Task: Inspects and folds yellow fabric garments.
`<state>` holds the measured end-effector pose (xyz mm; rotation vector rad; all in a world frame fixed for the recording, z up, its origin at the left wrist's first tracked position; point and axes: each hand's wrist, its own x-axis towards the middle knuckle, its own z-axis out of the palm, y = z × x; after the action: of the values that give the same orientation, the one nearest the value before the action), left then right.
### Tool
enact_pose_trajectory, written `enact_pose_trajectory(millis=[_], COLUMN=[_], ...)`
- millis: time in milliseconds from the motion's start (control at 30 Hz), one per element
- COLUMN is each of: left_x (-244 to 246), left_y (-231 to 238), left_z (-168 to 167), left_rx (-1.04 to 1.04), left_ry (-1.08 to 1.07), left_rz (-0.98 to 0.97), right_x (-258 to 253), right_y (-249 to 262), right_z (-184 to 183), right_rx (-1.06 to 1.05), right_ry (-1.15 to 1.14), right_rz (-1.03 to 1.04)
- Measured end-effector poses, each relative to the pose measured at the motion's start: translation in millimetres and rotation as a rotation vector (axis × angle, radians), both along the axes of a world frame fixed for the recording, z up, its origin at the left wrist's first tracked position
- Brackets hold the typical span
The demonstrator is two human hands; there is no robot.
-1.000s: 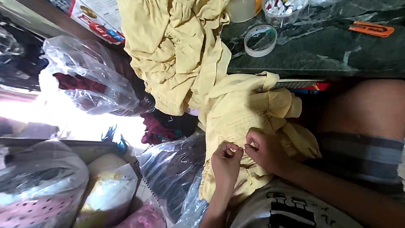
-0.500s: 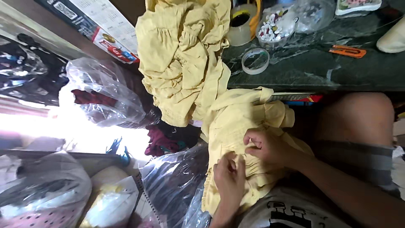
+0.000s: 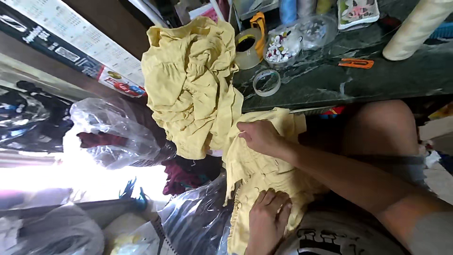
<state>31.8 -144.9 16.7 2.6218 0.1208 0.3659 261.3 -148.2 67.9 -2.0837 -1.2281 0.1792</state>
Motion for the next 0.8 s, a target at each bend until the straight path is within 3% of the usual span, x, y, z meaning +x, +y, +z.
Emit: enact_pose_trajectory(millis=[233,367,467,533,600,667,733,800], left_x=[13,8,-8,-17,-20,-19,-12,-3], left_y=[15,12,6,4,9,23,32,36], left_z=[8,3,-2,4,15,19,14,7], left_rx=[-0.010,0.036,0.059,0.018,-0.147,-0.462,-0.759,-0.621], left_ry=[0.048,0.077,0.156,0.266,0.373,0.363,0.175,0.008], left_rz=[0.079,0.040,0.018,0.020,-0.005,0.006,0.156,0.395], right_x=[15,16,8,3,0,-6,-10,-11], right_y=[15,-1,-46,-85,-114,-129,-135,-137], right_z=[-11,2,2,6,9,-2,-12,-17], right_rx=[0.148,0.064,0.135,0.000,-0.291,-0.459,-0.588,-0.689], right_ry=[0.016,0.110,0.180,0.304,0.418,0.424,0.369,0.375], right_rz=[-0.198,-0.060,0.045,0.203,0.327,0.233,0.049,-0.050])
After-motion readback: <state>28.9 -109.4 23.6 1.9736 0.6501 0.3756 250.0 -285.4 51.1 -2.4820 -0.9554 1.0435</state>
